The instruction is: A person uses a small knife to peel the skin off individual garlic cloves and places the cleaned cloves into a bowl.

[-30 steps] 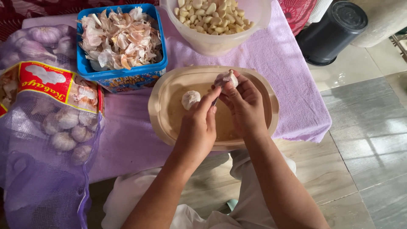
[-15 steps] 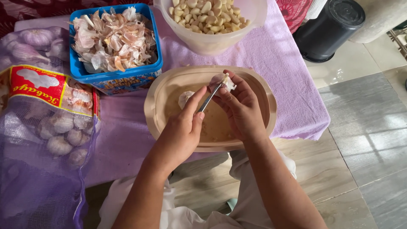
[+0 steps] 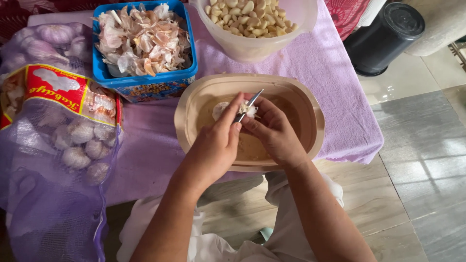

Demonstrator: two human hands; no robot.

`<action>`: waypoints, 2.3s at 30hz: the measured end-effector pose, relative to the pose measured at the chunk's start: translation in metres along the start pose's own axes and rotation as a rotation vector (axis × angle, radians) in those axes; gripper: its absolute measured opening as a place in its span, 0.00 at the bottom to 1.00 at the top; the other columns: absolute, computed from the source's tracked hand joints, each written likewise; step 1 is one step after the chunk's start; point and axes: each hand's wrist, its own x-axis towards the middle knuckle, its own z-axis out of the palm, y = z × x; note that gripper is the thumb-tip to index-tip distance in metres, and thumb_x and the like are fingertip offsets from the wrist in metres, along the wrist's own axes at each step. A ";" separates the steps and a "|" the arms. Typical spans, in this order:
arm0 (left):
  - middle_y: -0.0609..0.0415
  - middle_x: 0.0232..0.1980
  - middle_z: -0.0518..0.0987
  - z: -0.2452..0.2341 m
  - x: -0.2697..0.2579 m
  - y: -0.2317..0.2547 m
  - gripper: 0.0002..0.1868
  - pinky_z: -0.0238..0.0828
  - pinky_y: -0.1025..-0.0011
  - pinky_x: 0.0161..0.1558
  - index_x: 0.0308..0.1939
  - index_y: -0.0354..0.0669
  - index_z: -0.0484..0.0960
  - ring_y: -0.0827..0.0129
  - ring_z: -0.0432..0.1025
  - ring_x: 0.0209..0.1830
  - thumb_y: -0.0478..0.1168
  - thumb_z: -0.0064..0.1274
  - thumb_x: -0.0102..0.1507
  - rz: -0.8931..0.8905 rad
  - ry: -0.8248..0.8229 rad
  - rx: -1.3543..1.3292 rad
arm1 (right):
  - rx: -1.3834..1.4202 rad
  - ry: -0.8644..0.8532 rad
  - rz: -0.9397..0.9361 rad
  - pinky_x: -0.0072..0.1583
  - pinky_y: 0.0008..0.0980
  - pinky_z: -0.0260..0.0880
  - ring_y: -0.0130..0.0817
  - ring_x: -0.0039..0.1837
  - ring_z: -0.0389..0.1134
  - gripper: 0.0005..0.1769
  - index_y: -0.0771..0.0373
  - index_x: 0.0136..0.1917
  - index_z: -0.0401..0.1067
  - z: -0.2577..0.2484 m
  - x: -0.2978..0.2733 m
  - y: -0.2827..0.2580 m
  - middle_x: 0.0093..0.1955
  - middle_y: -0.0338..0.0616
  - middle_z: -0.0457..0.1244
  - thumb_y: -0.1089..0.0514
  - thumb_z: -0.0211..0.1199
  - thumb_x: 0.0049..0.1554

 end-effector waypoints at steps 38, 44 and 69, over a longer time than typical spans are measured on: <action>0.36 0.63 0.82 -0.010 0.049 -0.052 0.21 0.72 0.45 0.64 0.71 0.45 0.77 0.41 0.75 0.64 0.40 0.45 0.74 0.093 0.484 0.051 | 0.374 -0.122 -0.017 0.54 0.29 0.80 0.38 0.54 0.72 0.34 0.72 0.77 0.59 -0.028 -0.002 -0.004 0.57 0.55 0.65 0.66 0.57 0.58; 0.34 0.59 0.83 0.000 0.041 -0.039 0.23 0.74 0.49 0.62 0.70 0.37 0.78 0.42 0.77 0.61 0.41 0.41 0.75 0.038 0.252 0.050 | 0.236 0.063 0.011 0.53 0.27 0.81 0.32 0.50 0.74 0.27 0.73 0.73 0.65 -0.064 0.013 0.012 0.51 0.48 0.66 0.64 0.55 0.61; 0.45 0.28 0.84 0.022 0.029 -0.014 0.28 0.83 0.55 0.43 0.79 0.40 0.65 0.55 0.82 0.34 0.41 0.43 0.75 0.247 0.068 -0.074 | 0.197 0.116 0.022 0.51 0.28 0.84 0.37 0.51 0.78 0.29 0.67 0.78 0.64 -0.054 0.009 0.004 0.49 0.53 0.71 0.64 0.53 0.64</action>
